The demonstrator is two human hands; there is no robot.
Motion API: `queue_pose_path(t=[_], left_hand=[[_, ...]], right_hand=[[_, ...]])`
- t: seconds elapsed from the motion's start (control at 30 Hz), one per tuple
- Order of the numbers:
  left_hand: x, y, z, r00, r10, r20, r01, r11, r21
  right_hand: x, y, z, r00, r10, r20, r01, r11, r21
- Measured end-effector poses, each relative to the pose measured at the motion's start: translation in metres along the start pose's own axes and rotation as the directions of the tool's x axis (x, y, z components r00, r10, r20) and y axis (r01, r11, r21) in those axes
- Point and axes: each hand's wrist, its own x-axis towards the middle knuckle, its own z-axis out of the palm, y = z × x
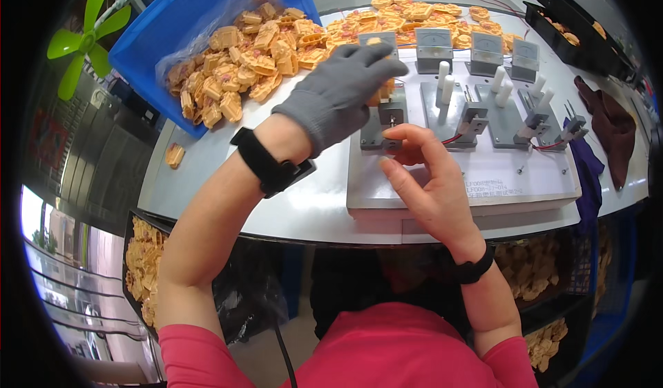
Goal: The person picks beige plastic components from a blue bin and places them into a white testing fixture. They use a handheld device to scan or test each part, then remove the part and repeat the cycle with the next component.
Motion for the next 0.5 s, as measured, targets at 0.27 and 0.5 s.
queue_pose_path(t=[0.27, 0.5], left_hand=[[-0.021, -0.003, 0.004, 0.992, -0.027, 0.126, 0.051, 0.981, -0.188], [-0.148, -0.096, -0.018, 0.823, -0.552, 0.133, 0.565, 0.820, -0.095]], right_hand=[[-0.005, 0.003, 0.010, 0.994, -0.044, -0.105, 0.020, 0.976, -0.219], [-0.016, 0.007, 0.007, 0.986, -0.090, -0.141, 0.054, 0.969, -0.239]])
